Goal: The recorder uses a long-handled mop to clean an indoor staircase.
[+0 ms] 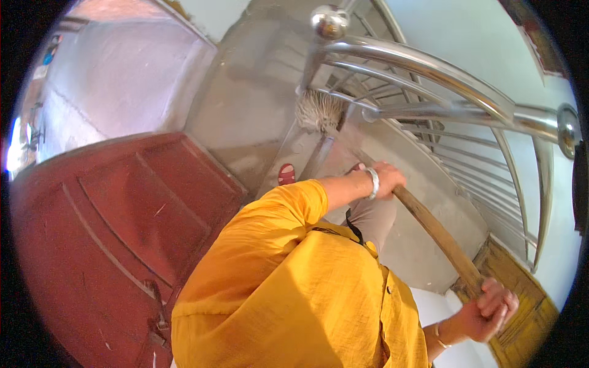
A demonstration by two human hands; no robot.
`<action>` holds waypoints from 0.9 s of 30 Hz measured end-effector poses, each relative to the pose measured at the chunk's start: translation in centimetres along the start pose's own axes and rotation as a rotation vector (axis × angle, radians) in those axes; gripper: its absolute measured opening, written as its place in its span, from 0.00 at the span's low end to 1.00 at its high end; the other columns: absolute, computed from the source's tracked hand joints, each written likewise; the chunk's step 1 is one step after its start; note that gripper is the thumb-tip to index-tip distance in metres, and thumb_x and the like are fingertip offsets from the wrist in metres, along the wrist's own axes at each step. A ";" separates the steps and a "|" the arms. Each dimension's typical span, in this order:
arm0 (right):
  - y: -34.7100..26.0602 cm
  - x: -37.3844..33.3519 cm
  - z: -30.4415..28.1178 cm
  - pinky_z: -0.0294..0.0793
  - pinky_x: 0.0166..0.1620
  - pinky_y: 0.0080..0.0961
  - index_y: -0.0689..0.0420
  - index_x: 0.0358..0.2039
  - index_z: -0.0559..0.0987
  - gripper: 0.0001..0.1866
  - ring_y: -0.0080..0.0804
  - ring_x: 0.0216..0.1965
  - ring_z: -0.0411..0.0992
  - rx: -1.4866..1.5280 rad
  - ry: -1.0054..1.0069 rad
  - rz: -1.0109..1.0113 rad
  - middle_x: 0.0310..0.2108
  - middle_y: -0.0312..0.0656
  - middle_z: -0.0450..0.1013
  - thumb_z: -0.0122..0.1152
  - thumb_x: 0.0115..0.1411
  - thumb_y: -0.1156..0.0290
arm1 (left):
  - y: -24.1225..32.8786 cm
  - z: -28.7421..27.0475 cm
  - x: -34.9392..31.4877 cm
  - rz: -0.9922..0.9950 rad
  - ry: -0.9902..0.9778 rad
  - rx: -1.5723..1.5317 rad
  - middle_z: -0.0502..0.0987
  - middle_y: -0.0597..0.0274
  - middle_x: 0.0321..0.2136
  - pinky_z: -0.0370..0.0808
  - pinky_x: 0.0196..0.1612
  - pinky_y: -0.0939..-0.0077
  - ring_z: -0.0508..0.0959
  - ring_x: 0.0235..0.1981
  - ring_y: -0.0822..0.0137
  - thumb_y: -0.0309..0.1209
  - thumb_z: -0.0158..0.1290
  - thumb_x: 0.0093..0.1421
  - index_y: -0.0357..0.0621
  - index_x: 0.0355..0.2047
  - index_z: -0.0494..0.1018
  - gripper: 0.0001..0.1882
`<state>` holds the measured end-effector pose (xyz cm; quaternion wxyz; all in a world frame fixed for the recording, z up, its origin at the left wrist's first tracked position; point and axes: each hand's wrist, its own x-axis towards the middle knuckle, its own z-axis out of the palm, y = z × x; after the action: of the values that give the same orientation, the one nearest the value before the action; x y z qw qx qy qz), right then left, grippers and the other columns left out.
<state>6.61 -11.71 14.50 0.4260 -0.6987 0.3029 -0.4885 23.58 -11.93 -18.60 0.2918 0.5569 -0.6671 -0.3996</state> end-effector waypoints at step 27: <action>7.4 -0.9 26.8 0.71 0.45 0.43 0.62 0.22 0.73 0.09 0.42 0.25 0.72 0.223 -1.483 -0.054 0.21 0.43 0.69 0.47 0.39 0.86 | -21.0 4.8 -16.8 -0.448 1.119 -0.644 0.64 0.61 0.17 0.65 0.28 0.72 0.67 0.22 0.65 0.27 0.55 0.45 0.44 0.16 0.65 0.09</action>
<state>31.42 -6.30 3.24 0.5745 -0.8045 -0.1322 0.0722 33.76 4.24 -38.10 0.6542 0.6897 -0.1322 -0.2810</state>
